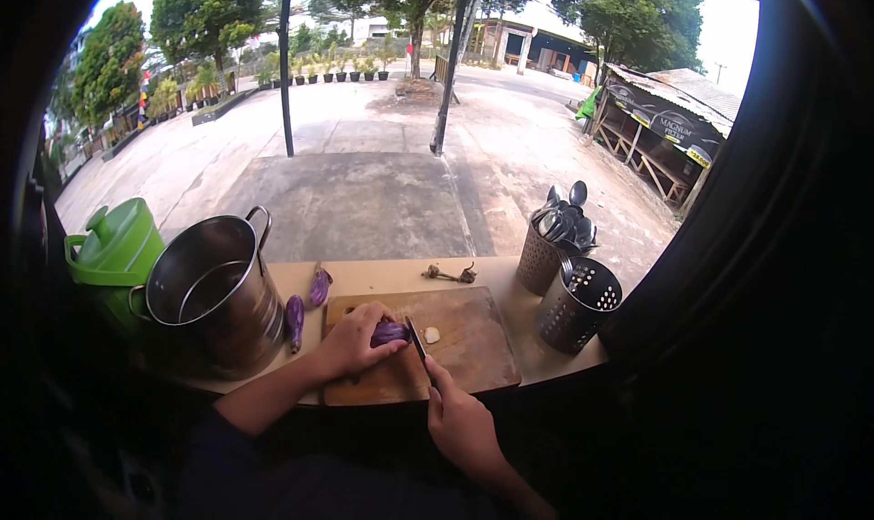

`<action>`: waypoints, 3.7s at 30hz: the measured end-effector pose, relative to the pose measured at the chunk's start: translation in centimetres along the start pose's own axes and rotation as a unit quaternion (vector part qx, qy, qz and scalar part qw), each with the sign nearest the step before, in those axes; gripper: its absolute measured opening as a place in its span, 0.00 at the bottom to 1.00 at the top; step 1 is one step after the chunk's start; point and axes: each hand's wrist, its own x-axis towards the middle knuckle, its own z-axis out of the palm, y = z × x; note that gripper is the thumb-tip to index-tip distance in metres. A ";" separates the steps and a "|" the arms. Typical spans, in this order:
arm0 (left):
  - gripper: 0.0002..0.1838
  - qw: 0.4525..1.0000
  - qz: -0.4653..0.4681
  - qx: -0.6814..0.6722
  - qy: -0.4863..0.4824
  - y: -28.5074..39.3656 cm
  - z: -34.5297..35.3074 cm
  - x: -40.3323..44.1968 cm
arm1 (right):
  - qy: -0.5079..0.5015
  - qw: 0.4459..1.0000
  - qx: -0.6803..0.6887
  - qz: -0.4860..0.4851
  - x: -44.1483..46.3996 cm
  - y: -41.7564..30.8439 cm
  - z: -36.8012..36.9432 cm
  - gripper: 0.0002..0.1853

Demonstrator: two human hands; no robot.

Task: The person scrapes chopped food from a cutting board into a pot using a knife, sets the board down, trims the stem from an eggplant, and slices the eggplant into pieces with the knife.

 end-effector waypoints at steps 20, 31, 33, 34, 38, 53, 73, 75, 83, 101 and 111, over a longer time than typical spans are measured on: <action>0.21 0.995 0.094 0.014 0.011 -1.4 0.7 0.5 | -0.003 0.999 -0.005 -0.040 4.9 -0.6 2.0 0.23; 0.20 0.997 0.033 0.070 0.022 -0.4 1.1 -0.2 | -0.015 0.999 -0.014 -0.038 3.8 -0.8 1.6 0.23; 0.20 0.996 0.045 0.064 0.034 -0.4 1.1 -0.2 | -0.025 0.999 -0.043 -0.013 2.3 -1.0 1.2 0.23; 0.20 0.996 0.044 0.064 0.034 -0.5 1.1 -0.2 | -0.025 0.999 -0.042 -0.014 2.3 -0.9 1.2 0.23; 0.19 0.998 0.051 0.039 0.013 -0.8 0.7 0.3 | -0.012 0.999 -0.023 -0.024 3.9 -0.6 2.0 0.23; 0.21 0.997 0.049 0.051 0.012 -0.9 1.0 0.2 | -0.003 1.000 -0.027 -0.014 3.6 -0.6 2.5 0.23; 0.20 0.998 0.039 0.043 0.015 -1.0 1.0 0.1 | 0.018 0.999 -0.025 -0.028 6.2 -0.8 3.1 0.22; 0.20 0.998 0.034 0.053 0.010 -0.8 0.9 0.1 | -0.010 0.999 -0.025 -0.033 5.7 -0.8 2.7 0.24; 0.20 0.997 0.064 0.048 0.019 -1.3 1.2 0.1 | -0.015 1.000 -0.021 -0.015 4.9 -1.0 2.4 0.22; 0.21 0.998 0.037 0.042 0.013 -0.8 1.1 0.0 | -0.028 1.000 -0.013 -0.002 4.9 -0.6 2.4 0.22; 0.22 0.996 0.056 0.055 0.030 -0.8 1.0 0.0 | -0.051 0.996 -0.065 0.029 3.4 -0.7 1.2 0.23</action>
